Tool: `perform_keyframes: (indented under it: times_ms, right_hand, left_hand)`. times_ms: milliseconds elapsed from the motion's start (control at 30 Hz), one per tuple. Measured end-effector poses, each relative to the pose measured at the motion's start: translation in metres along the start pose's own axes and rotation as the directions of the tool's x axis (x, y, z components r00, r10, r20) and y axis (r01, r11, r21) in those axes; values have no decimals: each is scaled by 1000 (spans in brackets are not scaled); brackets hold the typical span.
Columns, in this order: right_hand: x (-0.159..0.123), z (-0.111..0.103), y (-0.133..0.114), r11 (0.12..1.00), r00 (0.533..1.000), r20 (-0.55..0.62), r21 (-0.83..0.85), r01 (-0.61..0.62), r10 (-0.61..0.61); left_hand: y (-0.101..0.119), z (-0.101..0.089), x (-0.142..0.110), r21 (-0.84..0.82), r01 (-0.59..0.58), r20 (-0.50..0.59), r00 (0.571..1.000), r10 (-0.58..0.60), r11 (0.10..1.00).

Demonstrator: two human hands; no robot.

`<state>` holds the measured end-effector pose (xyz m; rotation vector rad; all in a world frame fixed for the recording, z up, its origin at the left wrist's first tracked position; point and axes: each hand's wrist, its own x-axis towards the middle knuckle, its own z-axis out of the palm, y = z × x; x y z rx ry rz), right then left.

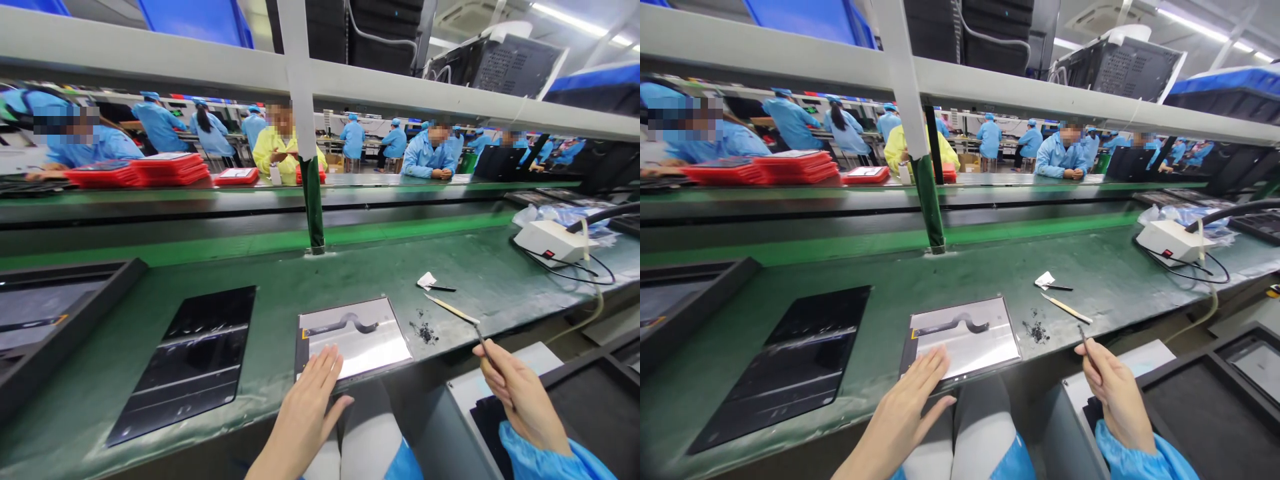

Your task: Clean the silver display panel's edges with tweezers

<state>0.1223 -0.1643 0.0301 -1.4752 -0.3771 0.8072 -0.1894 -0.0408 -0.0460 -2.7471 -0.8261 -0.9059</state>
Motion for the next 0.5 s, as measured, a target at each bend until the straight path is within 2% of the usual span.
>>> perform_keyframes:
  times_ms: [100,200,267,367,400,500]
  right_hand:
    - [-3,8,9,992,996,81,-115,48,-38]
    - [-4,18,16,957,972,200,-239,167,-120]
    - [-1,23,19,920,950,258,-298,253,-177]
    - [7,27,25,840,911,307,-385,383,-275]
    - [10,27,26,804,896,327,-419,421,-299]
    - [20,28,26,711,860,385,-496,499,-335]
  left_hand:
    - [-3,-3,7,26,-35,-19,999,35,999]
    - [2,-12,31,38,-64,-36,997,65,997]
    - [13,-19,59,-31,-69,-28,997,68,997]
    - [38,-22,108,-242,-64,72,994,84,968]
    - [46,-20,124,-306,-53,118,989,93,951]
    - [66,-3,161,-402,-135,171,961,219,906]
